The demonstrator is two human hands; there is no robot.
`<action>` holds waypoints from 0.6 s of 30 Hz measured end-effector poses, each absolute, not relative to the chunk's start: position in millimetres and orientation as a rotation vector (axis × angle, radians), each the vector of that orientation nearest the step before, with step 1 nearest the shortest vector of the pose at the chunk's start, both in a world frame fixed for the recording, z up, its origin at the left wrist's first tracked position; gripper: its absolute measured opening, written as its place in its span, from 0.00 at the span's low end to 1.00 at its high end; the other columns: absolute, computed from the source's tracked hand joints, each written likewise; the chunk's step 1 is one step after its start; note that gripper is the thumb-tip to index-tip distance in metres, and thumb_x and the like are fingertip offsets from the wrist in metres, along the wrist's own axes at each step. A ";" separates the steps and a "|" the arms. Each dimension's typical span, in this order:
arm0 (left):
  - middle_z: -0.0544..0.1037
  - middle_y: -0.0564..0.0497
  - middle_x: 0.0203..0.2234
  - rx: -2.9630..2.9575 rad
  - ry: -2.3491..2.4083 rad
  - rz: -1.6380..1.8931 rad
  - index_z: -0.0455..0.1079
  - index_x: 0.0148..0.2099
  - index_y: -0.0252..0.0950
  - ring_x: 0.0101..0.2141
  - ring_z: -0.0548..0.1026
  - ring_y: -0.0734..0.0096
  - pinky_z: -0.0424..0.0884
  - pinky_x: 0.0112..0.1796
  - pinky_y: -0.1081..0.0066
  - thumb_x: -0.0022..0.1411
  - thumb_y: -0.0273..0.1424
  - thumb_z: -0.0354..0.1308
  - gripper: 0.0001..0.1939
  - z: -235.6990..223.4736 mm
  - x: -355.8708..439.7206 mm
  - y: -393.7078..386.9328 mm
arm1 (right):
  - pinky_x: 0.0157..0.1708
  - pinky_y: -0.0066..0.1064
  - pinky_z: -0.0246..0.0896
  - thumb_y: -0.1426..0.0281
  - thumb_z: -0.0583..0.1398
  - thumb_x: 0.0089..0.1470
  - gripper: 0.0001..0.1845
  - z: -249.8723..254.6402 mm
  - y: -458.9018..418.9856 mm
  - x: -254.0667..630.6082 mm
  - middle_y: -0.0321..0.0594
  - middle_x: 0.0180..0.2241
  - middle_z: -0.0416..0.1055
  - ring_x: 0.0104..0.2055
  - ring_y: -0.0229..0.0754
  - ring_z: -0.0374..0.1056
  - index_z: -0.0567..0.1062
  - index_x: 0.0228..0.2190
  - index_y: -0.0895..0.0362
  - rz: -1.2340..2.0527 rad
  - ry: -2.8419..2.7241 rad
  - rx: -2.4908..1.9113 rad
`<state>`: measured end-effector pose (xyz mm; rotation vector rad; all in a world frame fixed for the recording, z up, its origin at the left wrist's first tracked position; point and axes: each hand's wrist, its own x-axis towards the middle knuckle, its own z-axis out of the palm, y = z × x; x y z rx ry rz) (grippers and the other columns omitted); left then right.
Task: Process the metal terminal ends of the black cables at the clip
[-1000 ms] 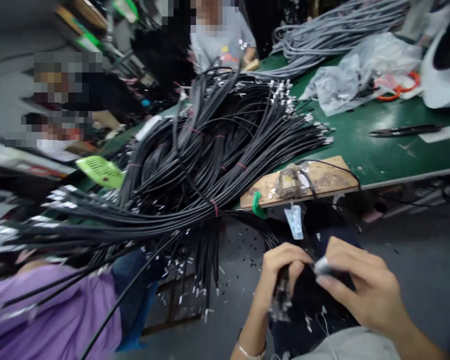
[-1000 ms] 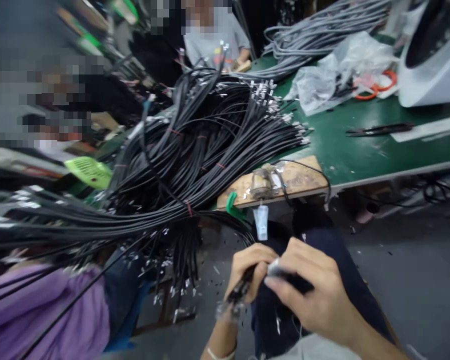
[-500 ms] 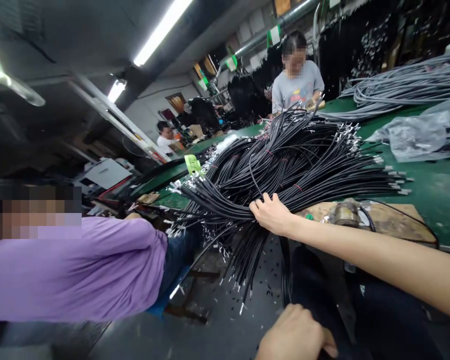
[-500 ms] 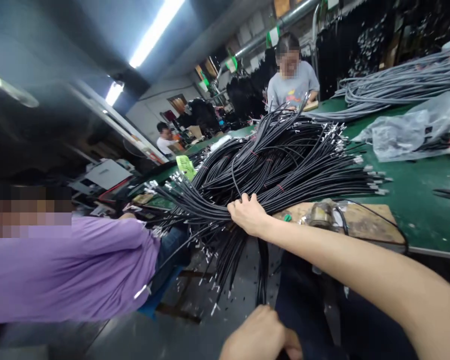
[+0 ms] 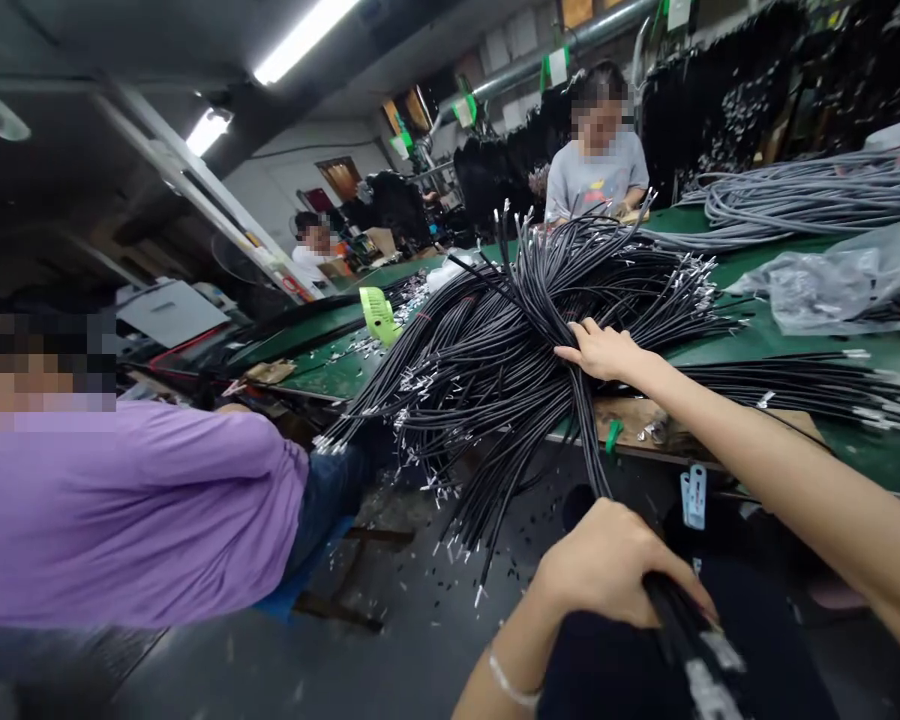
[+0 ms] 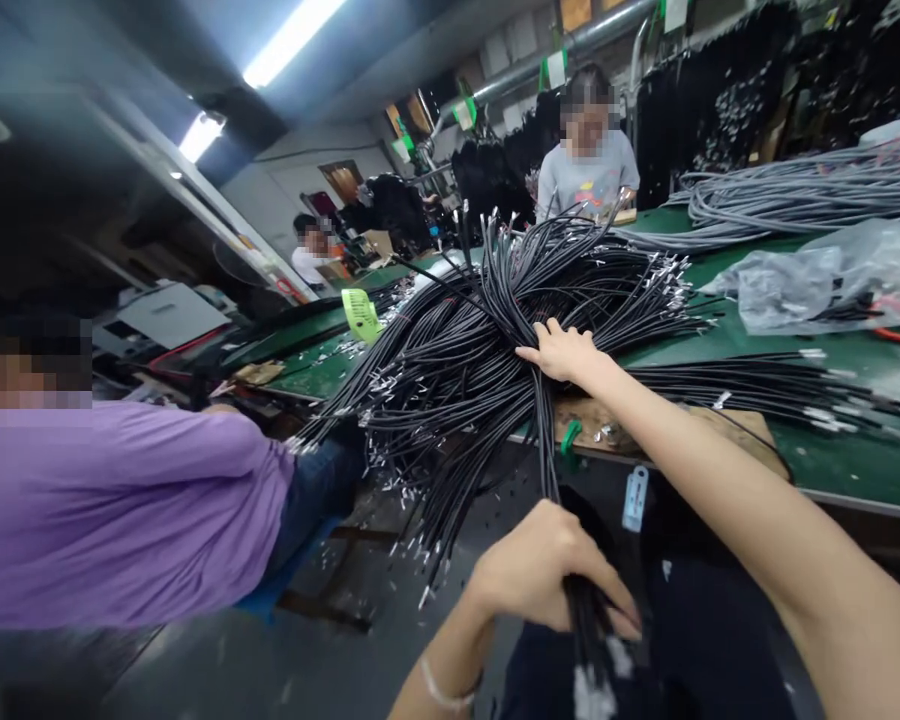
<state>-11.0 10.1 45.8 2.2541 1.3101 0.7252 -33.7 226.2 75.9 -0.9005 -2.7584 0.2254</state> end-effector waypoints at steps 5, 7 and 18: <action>0.81 0.57 0.29 2.113 0.765 0.247 0.76 0.36 0.44 0.34 0.81 0.63 0.73 0.32 0.74 0.48 0.31 0.68 0.11 49.9 -2.0 53.5 | 0.53 0.45 0.56 0.57 0.51 0.63 0.36 72.0 219.0 -11.8 0.65 0.63 0.48 0.55 0.60 0.63 0.52 0.62 0.69 0.233 -2.722 -0.618; 0.81 0.57 0.35 1.996 0.592 0.213 0.75 0.36 0.43 0.43 0.79 0.64 0.72 0.42 0.76 0.52 0.28 0.65 0.07 56.8 -8.0 59.4 | 0.55 0.42 0.55 0.59 0.53 0.63 0.35 74.5 211.1 7.3 0.61 0.65 0.44 0.57 0.57 0.61 0.51 0.63 0.66 0.244 -2.723 -0.534; 0.80 0.57 0.33 2.368 1.145 0.040 0.71 0.47 0.42 0.32 0.78 0.70 0.59 0.20 0.71 0.56 0.29 0.57 0.15 38.9 -10.5 -10.0 | 0.43 0.42 0.69 0.60 0.60 0.54 0.13 -53.0 100.6 198.0 0.43 0.37 0.77 0.35 0.49 0.74 0.76 0.39 0.53 0.812 -1.829 -1.072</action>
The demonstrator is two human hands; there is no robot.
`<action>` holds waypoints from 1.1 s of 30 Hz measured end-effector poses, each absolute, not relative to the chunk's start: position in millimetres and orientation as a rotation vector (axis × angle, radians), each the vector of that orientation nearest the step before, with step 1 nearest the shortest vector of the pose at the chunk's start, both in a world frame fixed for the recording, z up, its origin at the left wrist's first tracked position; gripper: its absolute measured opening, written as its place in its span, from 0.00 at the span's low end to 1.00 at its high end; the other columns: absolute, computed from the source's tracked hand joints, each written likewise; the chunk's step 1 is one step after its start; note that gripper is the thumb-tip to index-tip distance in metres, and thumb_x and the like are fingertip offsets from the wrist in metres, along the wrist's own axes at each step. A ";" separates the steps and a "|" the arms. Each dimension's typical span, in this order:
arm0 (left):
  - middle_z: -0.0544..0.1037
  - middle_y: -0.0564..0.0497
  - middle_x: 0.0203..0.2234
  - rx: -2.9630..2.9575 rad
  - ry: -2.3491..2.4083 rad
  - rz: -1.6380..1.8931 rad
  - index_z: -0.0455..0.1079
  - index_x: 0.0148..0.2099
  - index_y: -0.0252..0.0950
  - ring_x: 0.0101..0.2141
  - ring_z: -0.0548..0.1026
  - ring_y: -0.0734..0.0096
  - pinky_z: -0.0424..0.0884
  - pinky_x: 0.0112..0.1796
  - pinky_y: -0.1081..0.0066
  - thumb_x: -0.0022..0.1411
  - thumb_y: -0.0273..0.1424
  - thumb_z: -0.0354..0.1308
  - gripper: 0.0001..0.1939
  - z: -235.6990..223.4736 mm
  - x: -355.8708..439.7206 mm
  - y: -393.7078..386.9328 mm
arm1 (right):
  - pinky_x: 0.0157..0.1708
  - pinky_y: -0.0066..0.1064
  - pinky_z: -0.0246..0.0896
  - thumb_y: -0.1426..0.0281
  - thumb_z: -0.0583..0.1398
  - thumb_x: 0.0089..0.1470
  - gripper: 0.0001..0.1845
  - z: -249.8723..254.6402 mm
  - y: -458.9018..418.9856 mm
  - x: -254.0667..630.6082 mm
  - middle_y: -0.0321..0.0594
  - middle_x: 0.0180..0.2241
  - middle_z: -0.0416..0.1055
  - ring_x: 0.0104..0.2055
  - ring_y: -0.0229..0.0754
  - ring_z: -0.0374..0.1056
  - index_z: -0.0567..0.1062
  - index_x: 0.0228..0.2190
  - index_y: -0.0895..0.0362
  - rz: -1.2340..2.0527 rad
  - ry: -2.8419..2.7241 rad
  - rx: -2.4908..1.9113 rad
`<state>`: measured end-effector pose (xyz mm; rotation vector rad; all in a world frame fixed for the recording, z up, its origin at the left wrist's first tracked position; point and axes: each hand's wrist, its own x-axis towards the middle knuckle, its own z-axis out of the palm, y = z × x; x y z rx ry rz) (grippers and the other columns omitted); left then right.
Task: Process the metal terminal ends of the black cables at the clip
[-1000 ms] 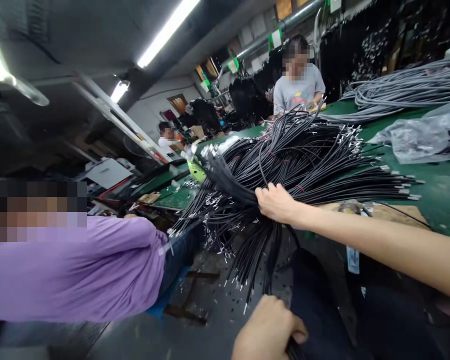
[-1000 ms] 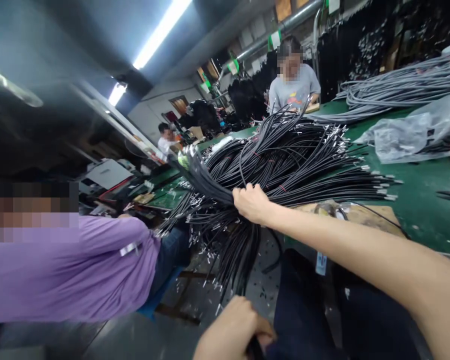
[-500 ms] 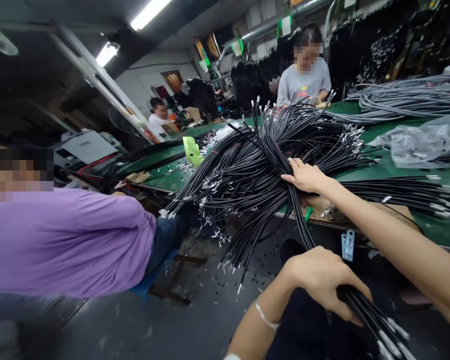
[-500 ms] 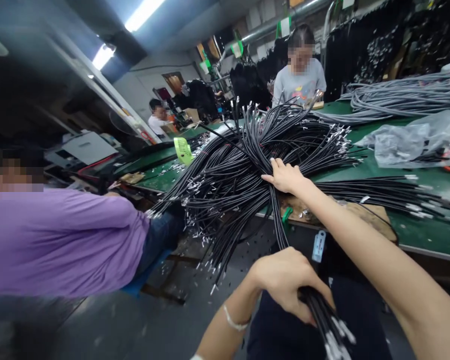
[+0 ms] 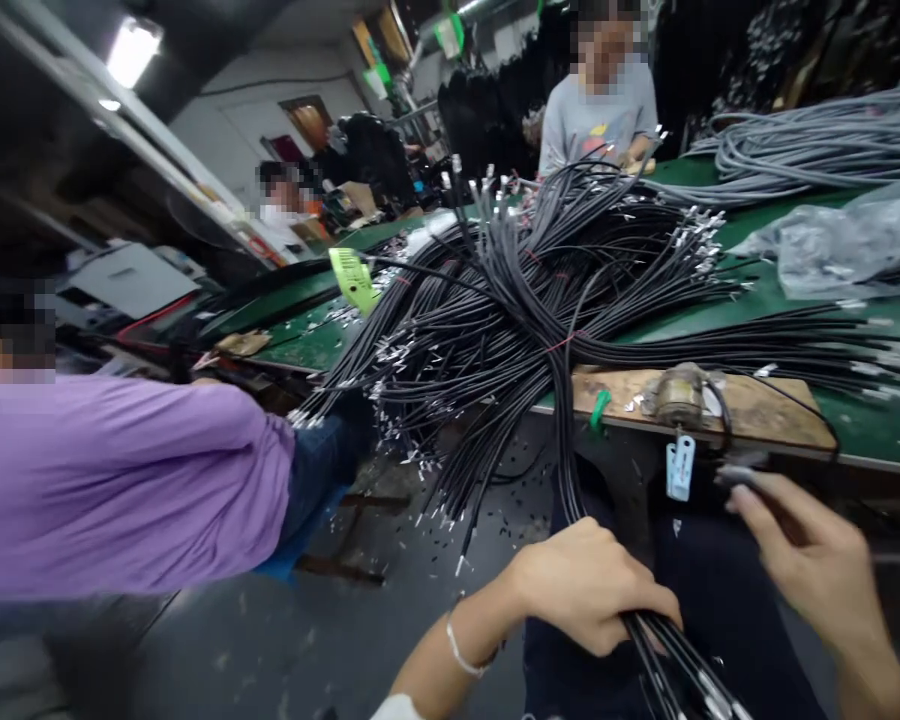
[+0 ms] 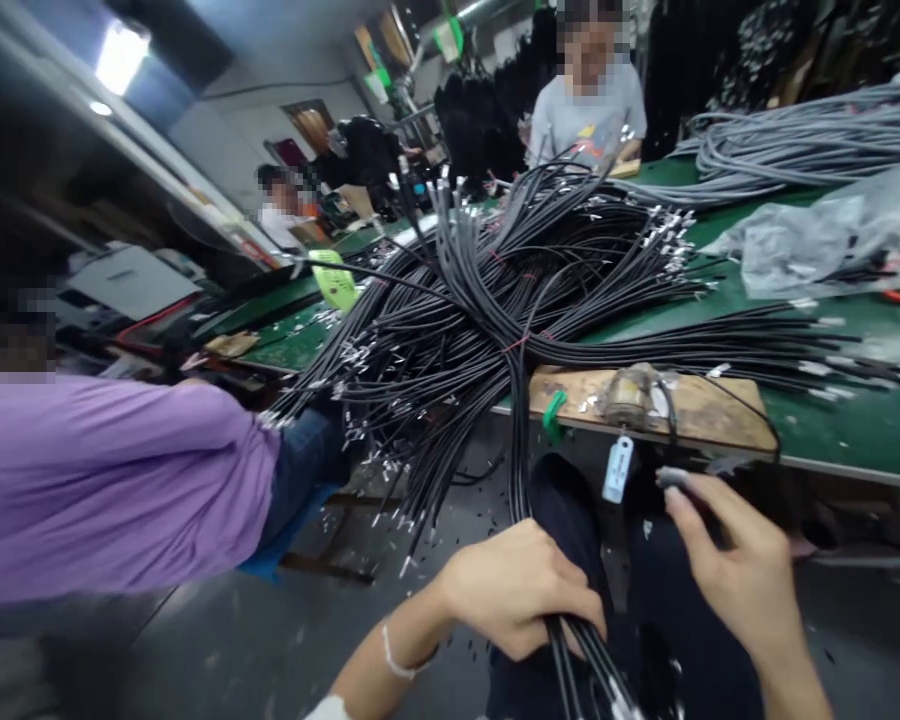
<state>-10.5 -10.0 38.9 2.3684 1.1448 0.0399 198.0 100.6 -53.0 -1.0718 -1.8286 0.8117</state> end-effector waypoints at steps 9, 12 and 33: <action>0.78 0.51 0.28 2.530 0.979 0.343 0.73 0.36 0.36 0.26 0.75 0.69 0.59 0.19 0.71 0.53 0.31 0.61 0.07 14.1 14.1 5.2 | 0.34 0.32 0.73 0.60 0.57 0.57 0.16 -134.1 49.5 205.9 0.44 0.36 0.80 0.36 0.49 0.76 0.79 0.36 0.56 1.207 -2.027 -1.185; 0.79 0.50 0.28 1.993 1.270 1.013 0.70 0.39 0.37 0.26 0.76 0.73 0.66 0.26 0.76 0.63 0.30 0.53 0.06 -4.2 -5.0 -8.8 | 0.33 0.31 0.72 0.61 0.57 0.58 0.14 -112.3 44.9 194.7 0.43 0.35 0.79 0.36 0.48 0.76 0.79 0.35 0.56 1.199 -2.024 -1.128; 0.77 0.48 0.24 1.719 1.625 1.246 0.74 0.32 0.32 0.23 0.74 0.74 0.69 0.27 0.76 0.56 0.22 0.60 0.03 -28.7 -3.9 -15.9 | 0.29 0.28 0.61 0.72 0.60 0.56 0.03 -43.3 39.3 141.4 0.37 0.29 0.69 0.29 0.37 0.64 0.73 0.30 0.57 1.226 -1.668 -0.863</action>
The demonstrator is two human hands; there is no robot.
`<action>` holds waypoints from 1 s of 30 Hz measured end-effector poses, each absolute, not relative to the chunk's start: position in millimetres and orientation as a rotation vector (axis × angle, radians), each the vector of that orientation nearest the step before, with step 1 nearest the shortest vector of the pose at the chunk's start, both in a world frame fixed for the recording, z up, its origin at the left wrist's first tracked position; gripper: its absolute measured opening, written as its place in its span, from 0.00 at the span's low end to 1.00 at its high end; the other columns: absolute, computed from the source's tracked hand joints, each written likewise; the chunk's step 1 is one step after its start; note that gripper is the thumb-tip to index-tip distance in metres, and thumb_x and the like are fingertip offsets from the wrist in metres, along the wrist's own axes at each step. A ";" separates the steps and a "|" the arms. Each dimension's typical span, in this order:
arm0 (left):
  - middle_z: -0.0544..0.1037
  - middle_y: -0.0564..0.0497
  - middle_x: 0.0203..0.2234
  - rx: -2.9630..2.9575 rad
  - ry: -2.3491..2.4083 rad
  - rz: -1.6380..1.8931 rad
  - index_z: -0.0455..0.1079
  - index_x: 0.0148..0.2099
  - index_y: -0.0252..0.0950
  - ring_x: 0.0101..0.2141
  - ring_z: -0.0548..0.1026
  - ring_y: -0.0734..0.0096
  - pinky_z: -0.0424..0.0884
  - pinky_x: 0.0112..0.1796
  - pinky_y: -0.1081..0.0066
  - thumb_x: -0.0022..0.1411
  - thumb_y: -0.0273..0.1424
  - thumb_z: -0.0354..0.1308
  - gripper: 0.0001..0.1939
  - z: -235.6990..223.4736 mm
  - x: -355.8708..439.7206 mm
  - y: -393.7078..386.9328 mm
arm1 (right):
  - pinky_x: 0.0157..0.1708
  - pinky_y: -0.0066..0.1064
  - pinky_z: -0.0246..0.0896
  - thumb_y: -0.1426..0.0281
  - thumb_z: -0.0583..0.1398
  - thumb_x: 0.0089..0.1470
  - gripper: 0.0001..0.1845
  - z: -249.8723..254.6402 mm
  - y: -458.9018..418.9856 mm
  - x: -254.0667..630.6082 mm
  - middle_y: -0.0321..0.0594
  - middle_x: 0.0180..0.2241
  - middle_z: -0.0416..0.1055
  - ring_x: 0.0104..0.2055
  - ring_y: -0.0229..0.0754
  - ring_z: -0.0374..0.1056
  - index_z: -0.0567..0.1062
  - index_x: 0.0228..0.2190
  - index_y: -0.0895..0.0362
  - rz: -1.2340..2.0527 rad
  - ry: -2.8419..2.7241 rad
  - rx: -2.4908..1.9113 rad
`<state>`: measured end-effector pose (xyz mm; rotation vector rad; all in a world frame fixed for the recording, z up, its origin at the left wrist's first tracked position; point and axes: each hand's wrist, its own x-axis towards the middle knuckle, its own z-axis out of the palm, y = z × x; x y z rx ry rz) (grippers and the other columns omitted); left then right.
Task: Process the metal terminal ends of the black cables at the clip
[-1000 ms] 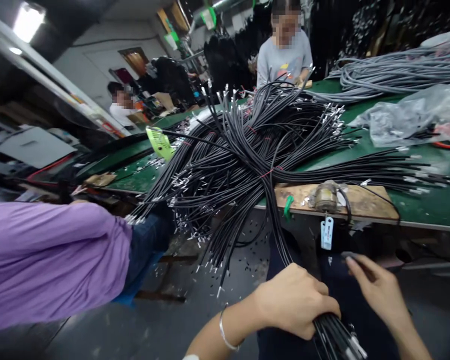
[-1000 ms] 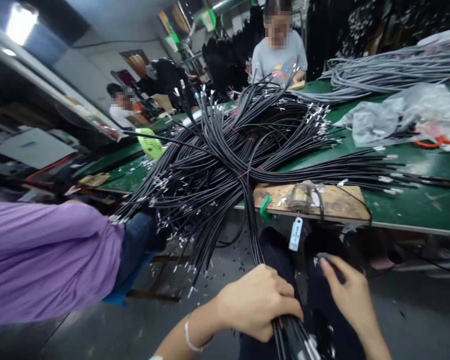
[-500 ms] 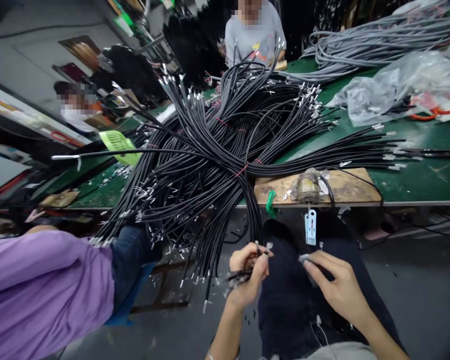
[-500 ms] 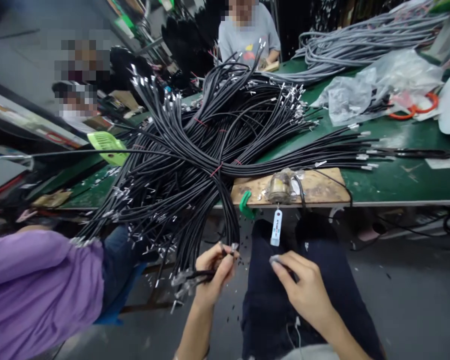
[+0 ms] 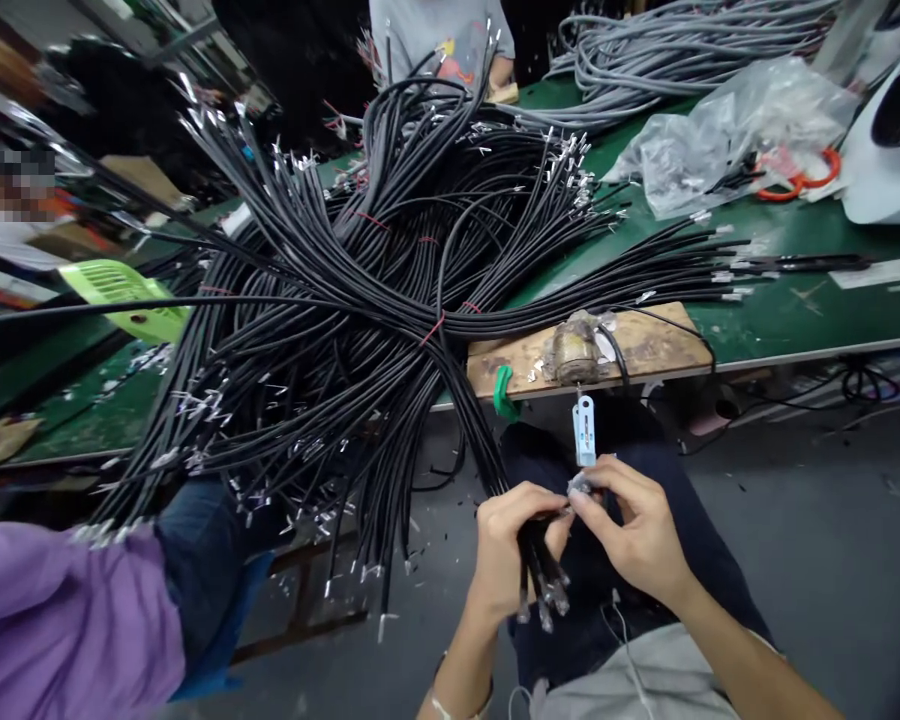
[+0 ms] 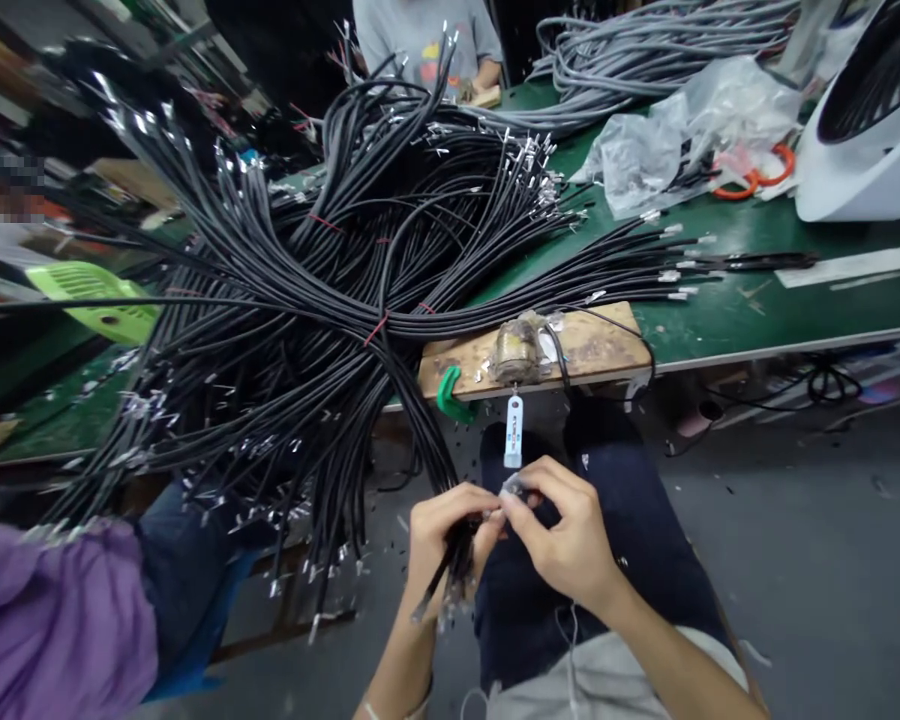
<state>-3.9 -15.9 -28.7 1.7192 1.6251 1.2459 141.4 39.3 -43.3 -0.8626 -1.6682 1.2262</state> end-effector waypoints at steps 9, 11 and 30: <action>0.75 0.50 0.23 1.762 1.683 1.141 0.74 0.31 0.33 0.23 0.72 0.74 0.66 0.26 0.76 0.60 0.24 0.57 0.06 -28.9 8.7 -14.5 | 0.24 0.28 0.55 0.64 0.58 0.57 0.13 -47.0 60.3 149.7 0.35 0.22 0.63 0.24 0.36 0.59 0.70 0.23 0.57 1.330 -1.600 -1.029; 0.75 0.51 0.22 1.728 1.737 1.214 0.74 0.32 0.33 0.22 0.72 0.75 0.66 0.26 0.76 0.59 0.24 0.58 0.05 -27.2 11.0 -14.2 | 0.29 0.29 0.60 0.61 0.58 0.57 0.12 -44.8 66.6 160.0 0.39 0.27 0.68 0.30 0.39 0.64 0.75 0.31 0.57 1.403 -1.555 -0.965; 0.75 0.51 0.24 1.761 1.774 1.228 0.73 0.35 0.33 0.23 0.73 0.75 0.68 0.26 0.76 0.59 0.24 0.58 0.03 -27.7 16.0 -10.2 | 0.28 0.30 0.55 0.69 0.63 0.53 0.09 -48.8 52.6 149.8 0.36 0.24 0.64 0.27 0.38 0.61 0.73 0.23 0.57 1.390 -1.499 -0.914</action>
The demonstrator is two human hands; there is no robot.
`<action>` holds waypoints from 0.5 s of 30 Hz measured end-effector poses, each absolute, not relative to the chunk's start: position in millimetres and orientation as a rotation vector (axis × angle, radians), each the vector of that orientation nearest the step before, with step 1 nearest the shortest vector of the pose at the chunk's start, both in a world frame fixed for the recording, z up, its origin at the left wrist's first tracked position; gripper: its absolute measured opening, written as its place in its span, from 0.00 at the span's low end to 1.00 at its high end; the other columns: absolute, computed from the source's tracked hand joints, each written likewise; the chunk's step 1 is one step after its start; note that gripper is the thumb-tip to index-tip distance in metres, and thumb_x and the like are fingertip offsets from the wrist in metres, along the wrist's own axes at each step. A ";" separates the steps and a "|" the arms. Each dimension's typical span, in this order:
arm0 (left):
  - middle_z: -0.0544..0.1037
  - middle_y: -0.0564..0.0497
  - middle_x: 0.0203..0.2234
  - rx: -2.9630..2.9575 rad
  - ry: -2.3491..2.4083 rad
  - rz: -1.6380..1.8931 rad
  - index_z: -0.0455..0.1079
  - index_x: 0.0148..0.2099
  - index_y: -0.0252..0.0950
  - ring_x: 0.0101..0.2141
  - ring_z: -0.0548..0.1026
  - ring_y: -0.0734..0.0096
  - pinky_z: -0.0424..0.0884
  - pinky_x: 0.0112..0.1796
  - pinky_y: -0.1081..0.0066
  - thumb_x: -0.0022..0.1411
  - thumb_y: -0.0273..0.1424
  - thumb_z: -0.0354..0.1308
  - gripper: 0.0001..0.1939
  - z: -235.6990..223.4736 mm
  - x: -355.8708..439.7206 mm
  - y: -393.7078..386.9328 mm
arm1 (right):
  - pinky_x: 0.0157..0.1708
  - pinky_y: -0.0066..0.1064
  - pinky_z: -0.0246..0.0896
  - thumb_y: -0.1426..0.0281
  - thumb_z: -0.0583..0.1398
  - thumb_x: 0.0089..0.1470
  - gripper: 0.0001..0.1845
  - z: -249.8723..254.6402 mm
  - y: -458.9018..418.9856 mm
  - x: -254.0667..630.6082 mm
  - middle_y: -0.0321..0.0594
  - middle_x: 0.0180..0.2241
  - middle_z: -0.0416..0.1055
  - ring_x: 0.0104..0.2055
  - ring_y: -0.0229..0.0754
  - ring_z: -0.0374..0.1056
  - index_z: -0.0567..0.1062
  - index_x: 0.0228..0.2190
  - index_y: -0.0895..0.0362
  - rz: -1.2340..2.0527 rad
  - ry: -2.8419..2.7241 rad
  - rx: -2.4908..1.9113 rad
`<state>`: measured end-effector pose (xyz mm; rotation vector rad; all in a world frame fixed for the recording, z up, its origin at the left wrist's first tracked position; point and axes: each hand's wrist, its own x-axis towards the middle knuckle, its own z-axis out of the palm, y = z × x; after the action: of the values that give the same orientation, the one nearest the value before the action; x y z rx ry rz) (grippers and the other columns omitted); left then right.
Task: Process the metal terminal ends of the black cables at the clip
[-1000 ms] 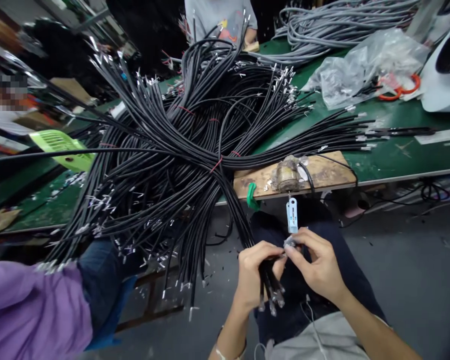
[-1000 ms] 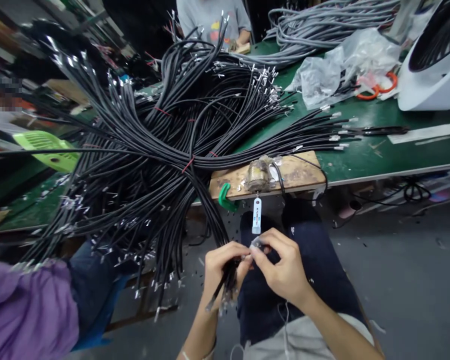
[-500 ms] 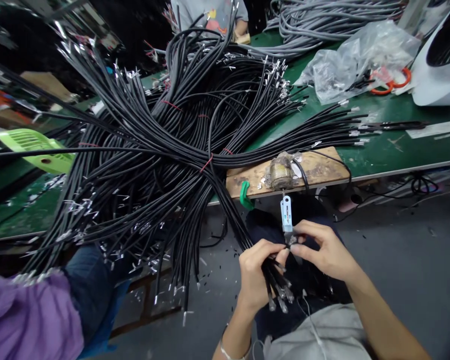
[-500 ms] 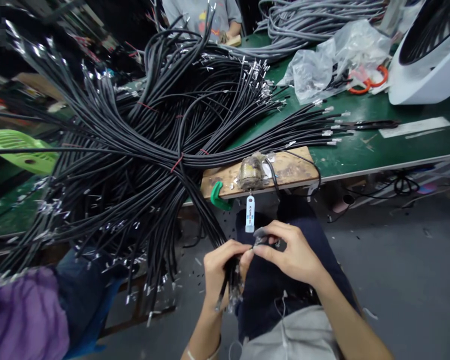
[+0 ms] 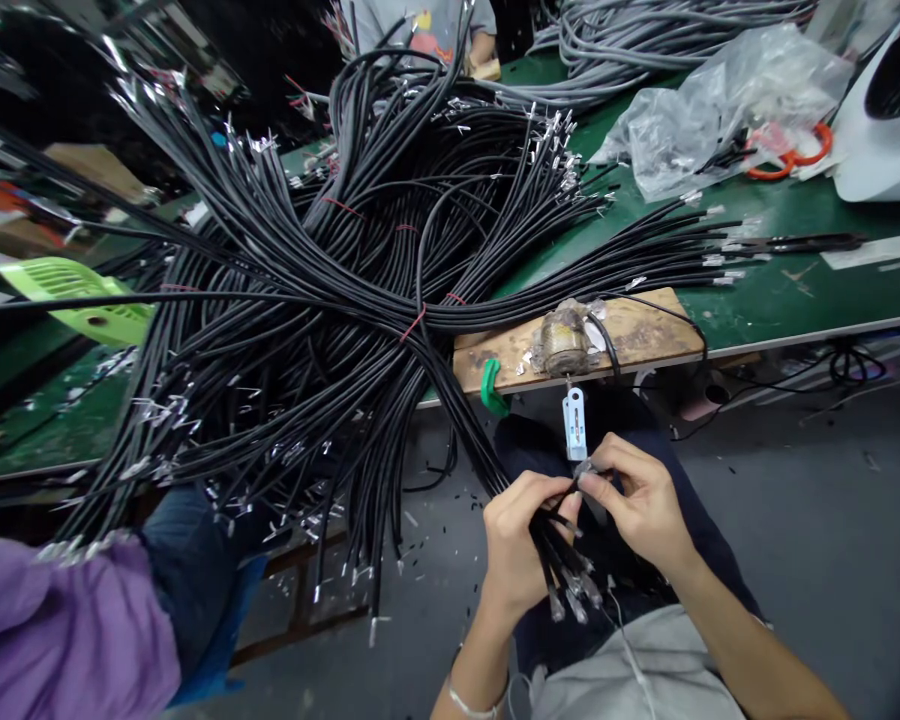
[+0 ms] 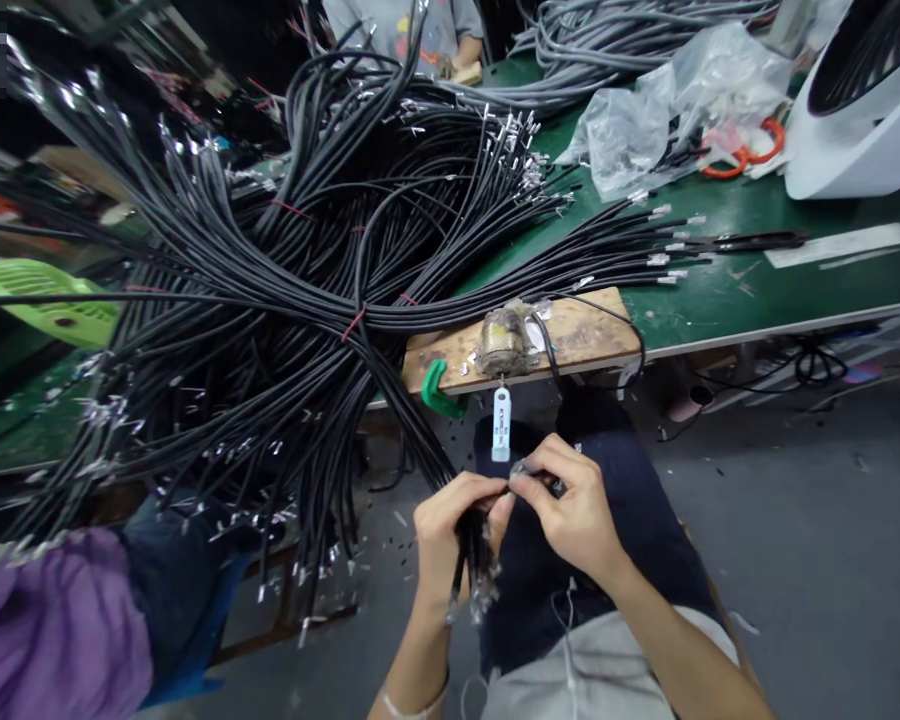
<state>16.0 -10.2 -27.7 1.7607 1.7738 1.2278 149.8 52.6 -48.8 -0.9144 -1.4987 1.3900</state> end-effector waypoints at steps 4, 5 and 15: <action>0.74 0.51 0.24 1.705 1.798 1.229 0.72 0.34 0.33 0.23 0.72 0.75 0.68 0.26 0.76 0.59 0.25 0.58 0.02 -28.6 16.9 -10.4 | 0.30 0.30 0.58 0.64 0.65 0.50 0.09 -59.5 41.7 134.3 0.35 0.25 0.63 0.29 0.39 0.61 0.75 0.23 0.55 1.686 -1.024 -0.847; 0.74 0.51 0.24 1.692 1.799 1.233 0.72 0.34 0.33 0.23 0.71 0.75 0.68 0.26 0.76 0.59 0.26 0.58 0.02 -28.7 16.8 -10.5 | 0.31 0.30 0.60 0.63 0.66 0.48 0.10 -61.1 40.2 131.4 0.36 0.25 0.64 0.30 0.39 0.62 0.76 0.23 0.55 1.804 -0.891 -0.829; 0.73 0.52 0.24 1.670 1.756 1.266 0.72 0.35 0.34 0.23 0.71 0.76 0.67 0.26 0.77 0.59 0.24 0.58 0.02 -32.2 16.1 -11.0 | 0.31 0.27 0.64 0.64 0.70 0.41 0.10 -58.5 42.5 134.1 0.37 0.25 0.72 0.27 0.36 0.65 0.79 0.25 0.57 2.105 -0.565 -0.817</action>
<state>16.1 -11.0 -32.2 1.6703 1.7561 1.2657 134.1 42.5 -58.5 -0.8175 -0.5654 2.1048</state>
